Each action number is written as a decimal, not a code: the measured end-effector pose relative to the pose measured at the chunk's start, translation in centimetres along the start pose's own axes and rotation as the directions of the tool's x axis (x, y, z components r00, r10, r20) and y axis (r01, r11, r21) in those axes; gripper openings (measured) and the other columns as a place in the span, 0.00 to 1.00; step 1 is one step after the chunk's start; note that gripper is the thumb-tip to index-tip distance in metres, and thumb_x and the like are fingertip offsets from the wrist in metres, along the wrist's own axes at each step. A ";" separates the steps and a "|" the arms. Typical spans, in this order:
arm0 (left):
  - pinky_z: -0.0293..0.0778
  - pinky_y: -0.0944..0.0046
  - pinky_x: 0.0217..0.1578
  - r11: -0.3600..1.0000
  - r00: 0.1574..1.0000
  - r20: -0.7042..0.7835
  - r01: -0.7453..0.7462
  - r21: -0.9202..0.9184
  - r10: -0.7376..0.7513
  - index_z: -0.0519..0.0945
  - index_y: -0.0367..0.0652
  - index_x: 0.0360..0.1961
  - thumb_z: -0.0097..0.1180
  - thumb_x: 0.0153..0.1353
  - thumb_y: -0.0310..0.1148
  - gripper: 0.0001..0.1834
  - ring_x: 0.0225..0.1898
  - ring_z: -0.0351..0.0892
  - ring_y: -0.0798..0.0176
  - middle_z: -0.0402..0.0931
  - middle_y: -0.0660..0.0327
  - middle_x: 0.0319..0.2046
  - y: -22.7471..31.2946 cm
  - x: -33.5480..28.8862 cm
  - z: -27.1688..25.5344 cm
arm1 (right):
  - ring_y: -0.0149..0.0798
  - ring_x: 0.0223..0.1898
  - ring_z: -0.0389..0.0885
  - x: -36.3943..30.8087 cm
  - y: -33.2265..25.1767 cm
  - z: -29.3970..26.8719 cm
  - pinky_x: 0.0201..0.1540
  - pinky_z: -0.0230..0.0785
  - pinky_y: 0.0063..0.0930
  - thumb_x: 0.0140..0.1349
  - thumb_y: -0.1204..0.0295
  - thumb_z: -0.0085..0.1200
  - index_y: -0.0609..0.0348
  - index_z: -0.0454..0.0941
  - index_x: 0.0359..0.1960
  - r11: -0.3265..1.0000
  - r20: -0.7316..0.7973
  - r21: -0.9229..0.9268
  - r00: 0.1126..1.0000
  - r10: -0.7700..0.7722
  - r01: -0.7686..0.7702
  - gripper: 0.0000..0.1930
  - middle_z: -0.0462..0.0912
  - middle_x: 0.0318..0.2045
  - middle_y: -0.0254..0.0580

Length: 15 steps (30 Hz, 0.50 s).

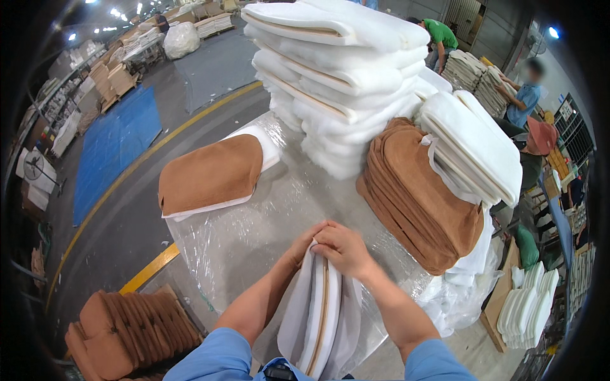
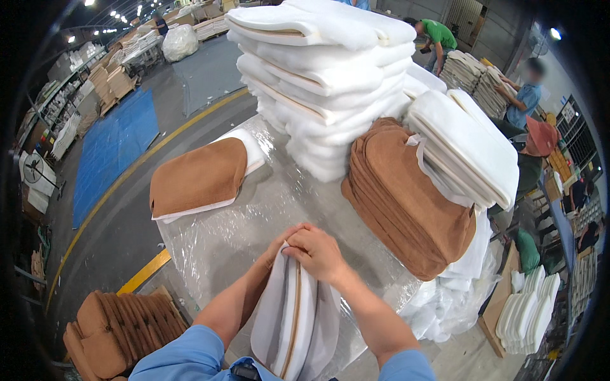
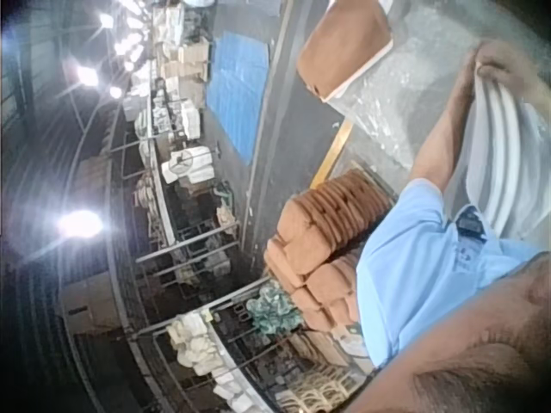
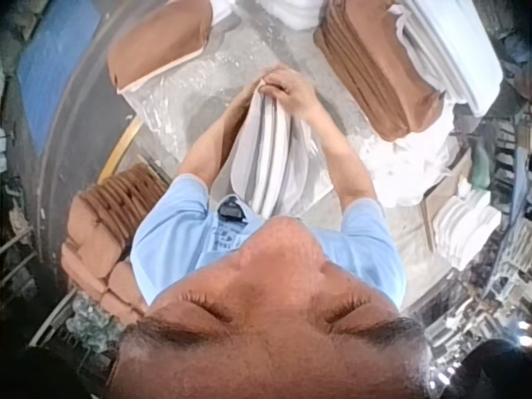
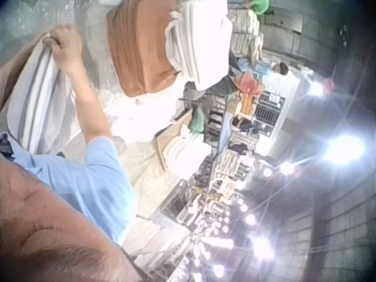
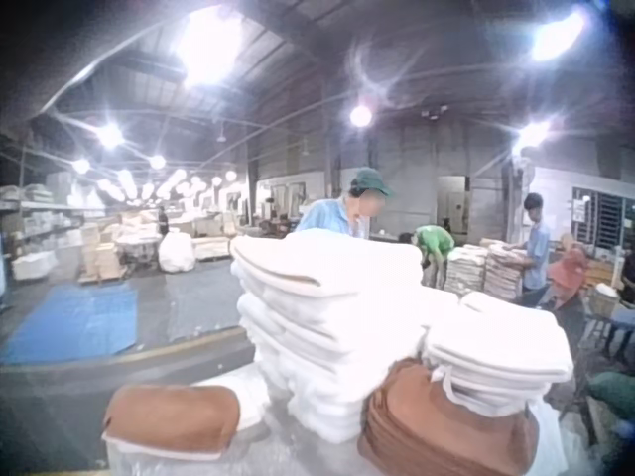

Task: The person repeatedly picks up brown fabric covers and white foam inserts, inserts the foam into the covers, and stacks the finished cushions on a nearby pile. The process is continuous and repetitive throughout the clip.

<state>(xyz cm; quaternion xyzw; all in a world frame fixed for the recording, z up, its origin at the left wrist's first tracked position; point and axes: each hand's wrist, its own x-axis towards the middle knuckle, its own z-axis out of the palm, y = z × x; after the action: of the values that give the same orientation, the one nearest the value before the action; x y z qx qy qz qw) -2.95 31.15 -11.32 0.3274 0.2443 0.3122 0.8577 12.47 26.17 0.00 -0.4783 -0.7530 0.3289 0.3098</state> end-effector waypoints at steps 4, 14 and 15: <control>0.76 0.59 0.60 0.999 0.994 0.108 -0.031 0.037 0.026 0.79 0.39 0.58 0.41 0.79 0.55 0.29 0.55 0.82 0.60 0.82 0.55 0.52 0.0 0.2 1.3 | 0.47 0.45 0.83 -3.0 0.7 3.2 0.62 0.71 0.44 0.64 0.76 0.61 0.60 0.80 0.33 0.989 -0.364 0.106 0.930 -0.058 0.103 0.03 0.84 0.33 0.36; 0.72 0.62 0.59 0.992 0.977 0.185 -0.114 0.054 0.102 0.80 0.39 0.55 0.46 0.78 0.56 0.29 0.51 0.80 0.61 0.80 0.62 0.47 -0.3 -0.5 3.4 | 0.45 0.44 0.83 -5.7 0.6 3.4 0.57 0.70 0.41 0.65 0.75 0.60 0.60 0.82 0.32 0.977 -0.455 0.180 0.890 -0.020 0.114 0.04 0.88 0.37 0.39; 0.73 0.62 0.58 0.988 0.973 0.205 -0.130 0.085 0.110 0.80 0.39 0.55 0.47 0.78 0.55 0.28 0.50 0.80 0.61 0.80 0.63 0.45 -0.3 -0.3 3.8 | 0.46 0.44 0.83 -5.9 0.7 3.1 0.57 0.70 0.41 0.66 0.75 0.60 0.60 0.82 0.31 0.979 -0.458 0.169 0.889 -0.028 0.118 0.04 0.88 0.37 0.39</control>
<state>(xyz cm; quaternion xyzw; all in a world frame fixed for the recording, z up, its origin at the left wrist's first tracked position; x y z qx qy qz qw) -0.69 29.18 -8.91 0.4129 0.1519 0.3166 0.8403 12.46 20.27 -3.31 -0.4811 -0.6422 0.2674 0.5335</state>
